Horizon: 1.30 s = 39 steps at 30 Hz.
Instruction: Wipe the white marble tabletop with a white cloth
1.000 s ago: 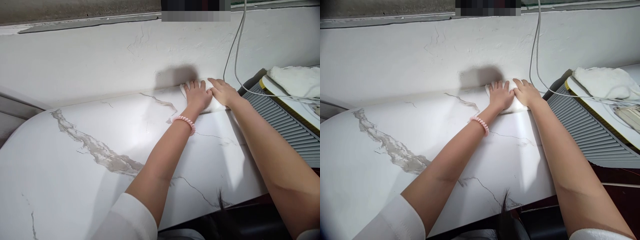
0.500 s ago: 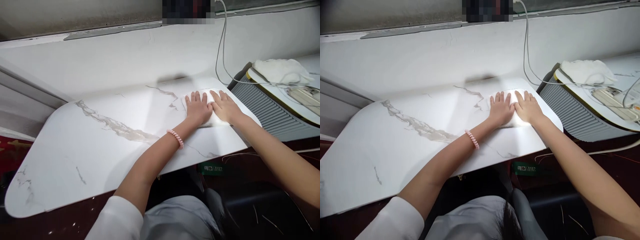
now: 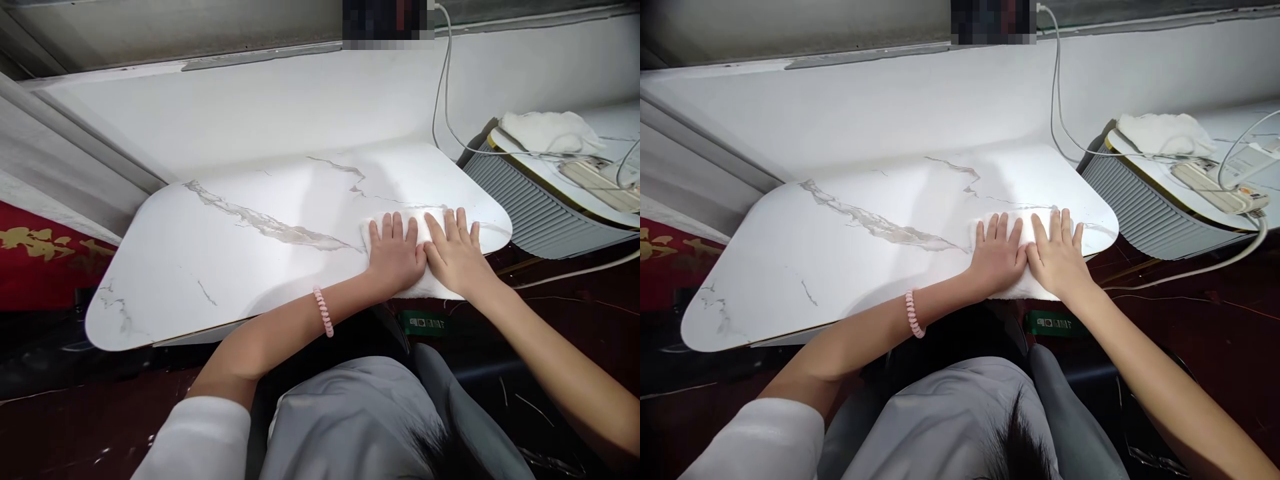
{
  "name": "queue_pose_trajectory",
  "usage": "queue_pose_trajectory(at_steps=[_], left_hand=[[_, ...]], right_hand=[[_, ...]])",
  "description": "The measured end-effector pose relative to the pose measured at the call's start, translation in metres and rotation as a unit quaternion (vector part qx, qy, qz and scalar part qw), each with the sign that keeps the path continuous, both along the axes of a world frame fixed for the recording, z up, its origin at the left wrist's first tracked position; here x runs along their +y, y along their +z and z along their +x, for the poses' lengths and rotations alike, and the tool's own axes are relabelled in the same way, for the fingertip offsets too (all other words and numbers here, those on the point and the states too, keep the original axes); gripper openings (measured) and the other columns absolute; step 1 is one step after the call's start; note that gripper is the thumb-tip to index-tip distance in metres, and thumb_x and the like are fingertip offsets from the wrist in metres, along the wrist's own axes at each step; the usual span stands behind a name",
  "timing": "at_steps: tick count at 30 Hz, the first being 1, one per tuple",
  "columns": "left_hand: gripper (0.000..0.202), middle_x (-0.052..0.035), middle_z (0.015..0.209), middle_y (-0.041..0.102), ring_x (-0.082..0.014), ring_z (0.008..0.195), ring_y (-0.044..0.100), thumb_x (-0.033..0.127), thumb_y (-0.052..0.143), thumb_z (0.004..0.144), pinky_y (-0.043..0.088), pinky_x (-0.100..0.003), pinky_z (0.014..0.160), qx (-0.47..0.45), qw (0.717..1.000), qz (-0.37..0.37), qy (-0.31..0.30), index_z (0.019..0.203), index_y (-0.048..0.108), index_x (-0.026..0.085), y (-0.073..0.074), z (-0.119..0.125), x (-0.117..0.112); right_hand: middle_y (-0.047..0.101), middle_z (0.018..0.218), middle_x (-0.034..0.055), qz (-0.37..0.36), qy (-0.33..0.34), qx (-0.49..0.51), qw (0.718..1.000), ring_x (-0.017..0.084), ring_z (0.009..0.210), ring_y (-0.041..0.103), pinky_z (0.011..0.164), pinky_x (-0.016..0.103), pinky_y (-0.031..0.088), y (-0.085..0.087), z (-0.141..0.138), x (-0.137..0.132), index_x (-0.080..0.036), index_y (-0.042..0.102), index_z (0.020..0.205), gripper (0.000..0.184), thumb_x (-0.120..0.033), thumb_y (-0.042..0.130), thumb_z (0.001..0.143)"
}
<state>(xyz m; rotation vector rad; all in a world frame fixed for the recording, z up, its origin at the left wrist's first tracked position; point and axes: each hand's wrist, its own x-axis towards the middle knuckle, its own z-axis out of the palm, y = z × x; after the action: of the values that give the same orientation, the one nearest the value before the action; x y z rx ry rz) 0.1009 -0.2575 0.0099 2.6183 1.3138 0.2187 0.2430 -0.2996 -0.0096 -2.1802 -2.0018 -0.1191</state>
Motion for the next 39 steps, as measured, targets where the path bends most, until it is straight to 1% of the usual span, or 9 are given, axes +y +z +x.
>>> queue_pose_trajectory(at_steps=[3,5,9,12,15,19,24,31,39], left_hand=[[0.059,-0.014,0.167,0.028,-0.0309,0.155,0.022,0.038,0.026,0.104,0.016,-0.054,0.127,0.001,1.0,0.008,-0.001,0.159,0.031,0.015,-0.002,-0.009,-0.003],[0.059,-0.0133,0.167,0.029,-0.0305,0.155,0.023,0.037,0.027,0.104,0.017,-0.055,0.126,0.002,1.0,0.01,0.002,0.159,0.031,0.017,-0.002,-0.013,-0.002],[0.059,-0.0152,0.166,0.029,-0.0322,0.155,0.023,0.035,0.028,0.103,0.018,-0.057,0.125,-0.001,1.0,0.002,0.016,0.159,0.032,0.015,-0.001,-0.016,0.003],[0.059,-0.0155,0.167,0.027,-0.0327,0.156,0.02,0.034,0.025,0.104,0.016,-0.058,0.125,0.002,1.0,-0.021,0.022,0.159,0.031,0.014,0.002,-0.016,0.015],[0.059,-0.0126,0.168,0.027,-0.0304,0.156,0.019,0.035,0.025,0.103,0.014,-0.056,0.126,-0.005,0.999,-0.037,0.037,0.159,0.031,0.017,0.003,-0.016,0.038],[0.058,-0.011,0.168,0.028,-0.0279,0.156,0.02,0.034,0.027,0.102,0.013,-0.052,0.127,-0.037,0.997,-0.039,0.062,0.158,0.034,0.018,0.002,-0.019,0.084],[0.058,-0.0113,0.167,0.029,-0.0267,0.156,0.02,0.033,0.027,0.102,0.011,-0.05,0.127,-0.057,0.993,-0.03,0.101,0.157,0.036,0.018,-0.001,-0.02,0.135],[0.058,-0.0113,0.166,0.031,-0.0263,0.155,0.023,0.033,0.027,0.102,0.013,-0.05,0.127,-0.056,0.993,-0.02,0.102,0.157,0.037,0.018,-0.003,-0.016,0.182],[0.056,-0.01,0.164,0.035,-0.0245,0.153,0.027,0.035,0.028,0.102,0.015,-0.047,0.127,-0.054,0.993,0.0,0.102,0.155,0.039,0.02,-0.005,-0.017,0.222]], right_hand=[[0.025,0.166,0.0201,0.002,0.024,-0.023,0.999,0.041,0.155,0.016,0.114,0.081,0.004,0.003,-0.011,0.0,-0.014,0.015,0.163,0.065,-0.035,0.019,0.102],[0.027,0.165,0.0223,-0.002,0.034,-0.032,0.999,0.038,0.155,0.019,0.114,0.08,-0.001,0.005,-0.015,0.003,-0.01,0.015,0.163,0.065,-0.034,0.016,0.102],[0.027,0.164,0.0236,-0.026,0.053,-0.028,0.998,0.036,0.155,0.021,0.119,0.074,0.002,0.007,-0.018,0.016,-0.002,0.025,0.159,0.066,-0.032,0.015,0.101],[0.031,0.163,0.0226,-0.029,0.061,-0.021,0.997,0.035,0.154,0.022,0.121,0.071,0.008,0.006,-0.017,0.033,-0.002,0.03,0.157,0.065,-0.03,0.018,0.1],[0.033,0.162,0.0214,-0.028,0.055,-0.015,0.998,0.034,0.154,0.025,0.123,0.068,0.013,0.004,-0.018,0.061,-0.003,0.033,0.156,0.064,-0.029,0.022,0.098],[0.035,0.162,0.0183,-0.032,0.048,-0.019,0.998,0.031,0.153,0.027,0.123,0.063,0.018,0.007,-0.023,0.113,-0.005,0.037,0.155,0.065,-0.027,0.024,0.095],[0.034,0.162,0.0196,-0.047,0.076,-0.027,0.996,0.032,0.153,0.027,0.124,0.059,0.021,0.014,-0.029,0.172,0.0,0.037,0.154,0.066,-0.027,0.025,0.095],[0.035,0.162,0.0191,-0.035,0.061,0.019,0.997,0.03,0.153,0.028,0.126,0.056,0.018,0.01,-0.024,0.217,0.001,0.037,0.154,0.068,-0.03,0.023,0.095],[0.046,0.157,0.0182,0.028,0.076,0.028,0.996,0.031,0.148,0.038,0.121,0.06,0.028,-0.009,-0.013,0.267,-0.007,0.046,0.15,0.064,-0.034,0.024,0.096]])
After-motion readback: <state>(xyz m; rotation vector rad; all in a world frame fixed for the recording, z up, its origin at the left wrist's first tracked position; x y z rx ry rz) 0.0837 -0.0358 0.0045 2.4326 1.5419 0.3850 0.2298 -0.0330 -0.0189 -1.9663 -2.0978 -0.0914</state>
